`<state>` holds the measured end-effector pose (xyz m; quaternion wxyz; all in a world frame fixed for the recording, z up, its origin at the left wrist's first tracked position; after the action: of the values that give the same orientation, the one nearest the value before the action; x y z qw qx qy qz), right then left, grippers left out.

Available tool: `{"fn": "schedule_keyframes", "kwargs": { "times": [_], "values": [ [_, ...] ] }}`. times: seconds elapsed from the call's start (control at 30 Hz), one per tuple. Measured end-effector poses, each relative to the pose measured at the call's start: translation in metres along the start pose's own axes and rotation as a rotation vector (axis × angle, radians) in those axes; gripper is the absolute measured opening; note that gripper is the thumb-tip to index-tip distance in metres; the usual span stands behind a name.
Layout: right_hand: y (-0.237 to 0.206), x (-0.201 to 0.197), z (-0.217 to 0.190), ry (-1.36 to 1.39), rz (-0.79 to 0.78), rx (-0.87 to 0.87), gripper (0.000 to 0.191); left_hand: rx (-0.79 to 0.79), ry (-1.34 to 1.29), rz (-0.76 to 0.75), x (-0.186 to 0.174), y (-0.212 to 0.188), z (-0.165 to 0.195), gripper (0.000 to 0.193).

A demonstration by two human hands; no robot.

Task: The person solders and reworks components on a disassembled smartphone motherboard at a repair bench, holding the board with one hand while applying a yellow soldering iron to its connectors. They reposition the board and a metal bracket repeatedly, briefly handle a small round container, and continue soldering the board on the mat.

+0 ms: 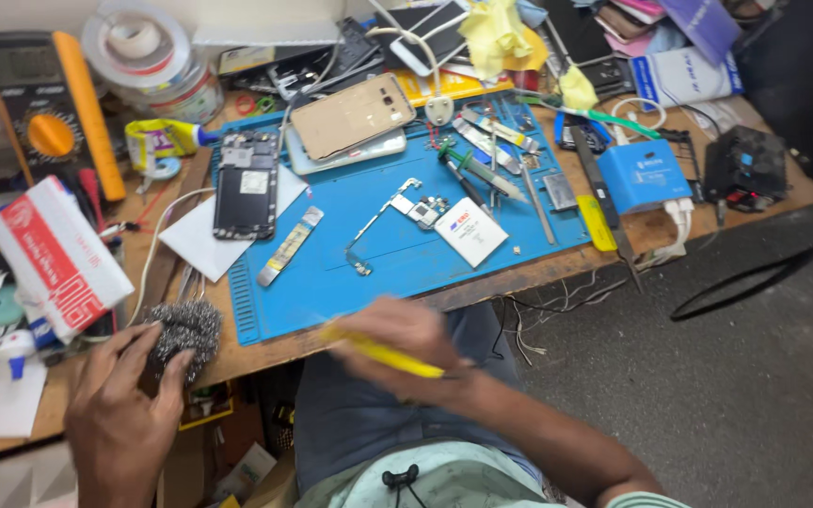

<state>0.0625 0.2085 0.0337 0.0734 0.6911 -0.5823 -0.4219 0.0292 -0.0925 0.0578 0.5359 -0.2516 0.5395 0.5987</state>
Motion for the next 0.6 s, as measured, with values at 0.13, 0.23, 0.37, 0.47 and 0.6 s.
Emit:
{"fn": "schedule_keyframes", "kwargs": {
  "times": [0.13, 0.23, 0.37, 0.47, 0.6],
  "values": [
    [-0.02, -0.1, 0.037, -0.131, 0.415, 0.215, 0.014, 0.032, 0.021, 0.09, -0.015, 0.002, 0.015, 0.04],
    [-0.021, -0.158, 0.063, -0.391, 0.483, 0.35, 0.021, 0.13, -0.052, 0.14, -0.018, 0.006, 0.035, 0.034],
    [-0.032, -0.162, 0.088, -0.438, 0.485, 0.326, 0.036, 0.188, -0.261, 0.131, -0.011, 0.025, 0.069, 0.038],
    [-0.04, -0.143, 0.097, -0.494, 0.439, 0.327, 0.04, 0.268, -0.321, 0.14, -0.029, 0.038, 0.095, 0.037],
    [-0.037, -0.136, 0.095, -0.566, 0.487, 0.311, 0.04, 0.44, -0.33, 0.272, -0.065, 0.075, 0.115, 0.028]
  ]
}}
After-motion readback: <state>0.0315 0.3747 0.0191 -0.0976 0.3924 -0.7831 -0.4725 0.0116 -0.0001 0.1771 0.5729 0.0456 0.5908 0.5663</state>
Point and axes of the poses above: each hand's wrist, its own y-axis towards the middle knuckle, its own x-axis out of the palm, z = x × y, the point moved 4 cm from there along y, towards the middle knuckle, and after that the axes turned 6 degrees about -z, right-handed, at the moved point
